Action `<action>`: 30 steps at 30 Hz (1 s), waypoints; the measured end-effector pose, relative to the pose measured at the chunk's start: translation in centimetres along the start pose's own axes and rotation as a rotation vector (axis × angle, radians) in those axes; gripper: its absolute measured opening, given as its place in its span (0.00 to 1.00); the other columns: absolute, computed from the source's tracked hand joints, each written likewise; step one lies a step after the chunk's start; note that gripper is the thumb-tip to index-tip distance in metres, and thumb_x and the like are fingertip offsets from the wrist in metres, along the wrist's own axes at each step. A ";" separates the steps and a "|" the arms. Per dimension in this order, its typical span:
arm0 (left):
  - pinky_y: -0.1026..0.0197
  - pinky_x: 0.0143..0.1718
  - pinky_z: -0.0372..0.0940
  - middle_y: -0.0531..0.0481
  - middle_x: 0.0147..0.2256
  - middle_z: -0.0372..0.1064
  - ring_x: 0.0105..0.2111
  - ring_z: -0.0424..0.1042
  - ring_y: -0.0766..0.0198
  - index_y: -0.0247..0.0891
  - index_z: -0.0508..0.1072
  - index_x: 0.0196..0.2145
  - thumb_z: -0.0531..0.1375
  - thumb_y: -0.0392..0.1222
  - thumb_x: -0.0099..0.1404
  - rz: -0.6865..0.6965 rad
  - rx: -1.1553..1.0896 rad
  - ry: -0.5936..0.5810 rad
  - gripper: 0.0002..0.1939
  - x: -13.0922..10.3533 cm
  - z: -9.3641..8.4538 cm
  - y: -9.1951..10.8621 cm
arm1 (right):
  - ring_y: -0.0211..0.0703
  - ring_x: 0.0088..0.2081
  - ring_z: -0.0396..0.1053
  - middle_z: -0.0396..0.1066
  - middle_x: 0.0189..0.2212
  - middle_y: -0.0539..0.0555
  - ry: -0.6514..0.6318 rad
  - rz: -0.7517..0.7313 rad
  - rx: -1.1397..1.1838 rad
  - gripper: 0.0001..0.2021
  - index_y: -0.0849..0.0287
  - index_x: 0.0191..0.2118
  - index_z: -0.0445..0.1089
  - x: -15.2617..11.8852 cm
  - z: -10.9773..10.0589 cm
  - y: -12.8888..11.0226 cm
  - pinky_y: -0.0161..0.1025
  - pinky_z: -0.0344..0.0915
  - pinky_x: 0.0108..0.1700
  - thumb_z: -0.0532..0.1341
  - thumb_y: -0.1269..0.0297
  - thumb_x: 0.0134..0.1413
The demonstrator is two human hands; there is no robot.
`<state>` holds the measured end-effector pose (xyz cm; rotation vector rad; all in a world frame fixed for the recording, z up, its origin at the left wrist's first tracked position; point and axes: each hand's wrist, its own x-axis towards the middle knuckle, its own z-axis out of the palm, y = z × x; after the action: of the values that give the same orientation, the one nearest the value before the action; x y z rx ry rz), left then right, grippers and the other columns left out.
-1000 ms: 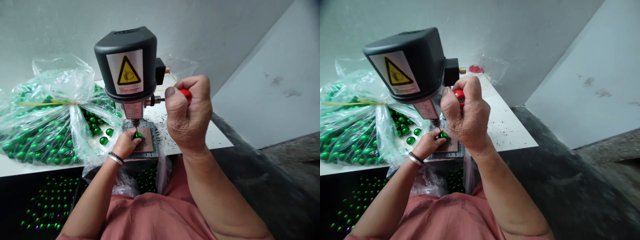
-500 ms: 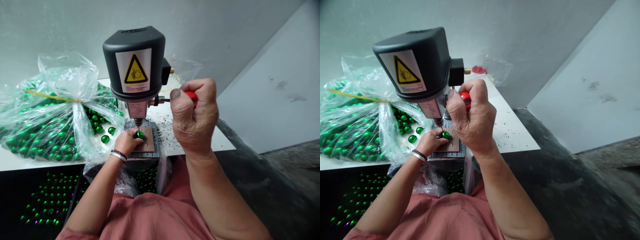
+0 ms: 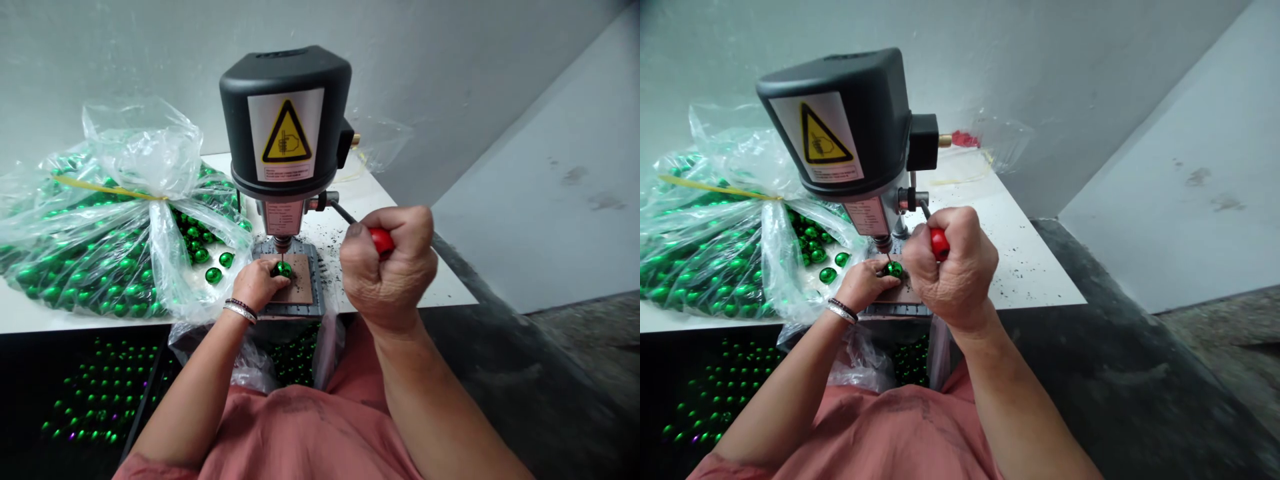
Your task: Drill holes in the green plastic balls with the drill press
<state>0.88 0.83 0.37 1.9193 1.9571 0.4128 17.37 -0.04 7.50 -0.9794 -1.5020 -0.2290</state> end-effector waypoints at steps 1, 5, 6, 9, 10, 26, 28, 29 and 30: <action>0.61 0.37 0.59 0.47 0.38 0.73 0.38 0.69 0.57 0.41 0.75 0.37 0.60 0.48 0.54 -0.004 0.000 0.000 0.14 0.0 0.0 0.0 | 0.30 0.20 0.52 0.54 0.19 0.44 0.003 -0.001 0.004 0.03 0.56 0.28 0.57 -0.2 0.1 0.1 0.32 0.56 0.24 0.54 0.69 0.50; 0.61 0.36 0.59 0.47 0.37 0.73 0.38 0.69 0.57 0.41 0.75 0.35 0.59 0.48 0.55 0.001 0.013 -0.006 0.12 -0.1 0.0 0.0 | 0.30 0.21 0.55 0.57 0.19 0.44 0.030 0.000 0.022 0.03 0.56 0.29 0.58 -0.9 0.4 0.3 0.32 0.58 0.24 0.55 0.69 0.50; 0.61 0.36 0.59 0.47 0.36 0.73 0.38 0.69 0.57 0.41 0.75 0.34 0.59 0.48 0.55 0.002 0.019 -0.007 0.12 -0.1 0.0 0.0 | 0.30 0.21 0.56 0.58 0.20 0.44 0.041 -0.001 0.028 0.03 0.56 0.30 0.58 -1.1 0.5 0.3 0.32 0.59 0.25 0.55 0.69 0.49; 0.61 0.35 0.59 0.47 0.36 0.73 0.37 0.69 0.58 0.41 0.74 0.34 0.60 0.48 0.54 -0.008 0.031 -0.007 0.12 -0.1 0.0 0.0 | 0.31 0.22 0.58 0.60 0.21 0.45 0.073 0.001 0.045 0.02 0.55 0.31 0.59 -1.6 0.8 0.4 0.32 0.60 0.25 0.55 0.69 0.50; 0.61 0.35 0.59 0.47 0.35 0.73 0.37 0.70 0.58 0.41 0.74 0.34 0.60 0.48 0.54 -0.010 0.030 -0.008 0.12 -0.1 0.0 -0.1 | 0.31 0.22 0.58 0.60 0.21 0.45 0.080 0.004 0.053 0.02 0.55 0.31 0.59 -1.7 0.9 0.5 0.33 0.60 0.25 0.55 0.69 0.50; 0.61 0.33 0.60 0.49 0.34 0.73 0.33 0.69 0.60 0.42 0.75 0.39 0.61 0.47 0.52 0.011 -0.093 0.039 0.16 0.0 0.8 -0.9 | 0.28 0.22 0.56 0.55 0.21 0.45 0.134 0.097 0.159 0.06 0.57 0.27 0.57 1.6 1.5 -0.6 0.30 0.56 0.25 0.54 0.65 0.53; 0.61 0.35 0.60 0.48 0.36 0.73 0.34 0.69 0.60 0.41 0.74 0.42 0.62 0.45 0.51 0.004 -0.126 0.068 0.19 -0.6 0.7 -1.1 | 0.27 0.21 0.55 0.54 0.20 0.44 0.080 0.134 0.171 0.08 0.57 0.26 0.55 3.7 1.3 -1.1 0.29 0.56 0.24 0.53 0.65 0.54; 0.61 0.36 0.61 0.47 0.37 0.72 0.35 0.69 0.60 0.40 0.74 0.43 0.63 0.44 0.50 0.007 -0.154 0.069 0.20 -1.1 0.5 -1.2 | 0.27 0.21 0.55 0.54 0.20 0.44 0.068 0.144 0.176 0.08 0.57 0.25 0.55 4.3 1.2 -1.2 0.29 0.56 0.24 0.53 0.65 0.54; 0.60 0.38 0.61 0.47 0.37 0.72 0.36 0.69 0.60 0.40 0.74 0.43 0.63 0.44 0.50 0.024 -0.191 0.046 0.21 -1.7 0.3 -1.3 | 0.26 0.21 0.55 0.55 0.20 0.44 0.061 0.151 0.180 0.08 0.58 0.25 0.55 4.7 1.2 -1.2 0.29 0.56 0.24 0.53 0.65 0.53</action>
<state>-0.18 -0.94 -0.38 1.8281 1.8511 0.6322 16.25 2.05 11.94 -0.9280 -1.3608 -0.0144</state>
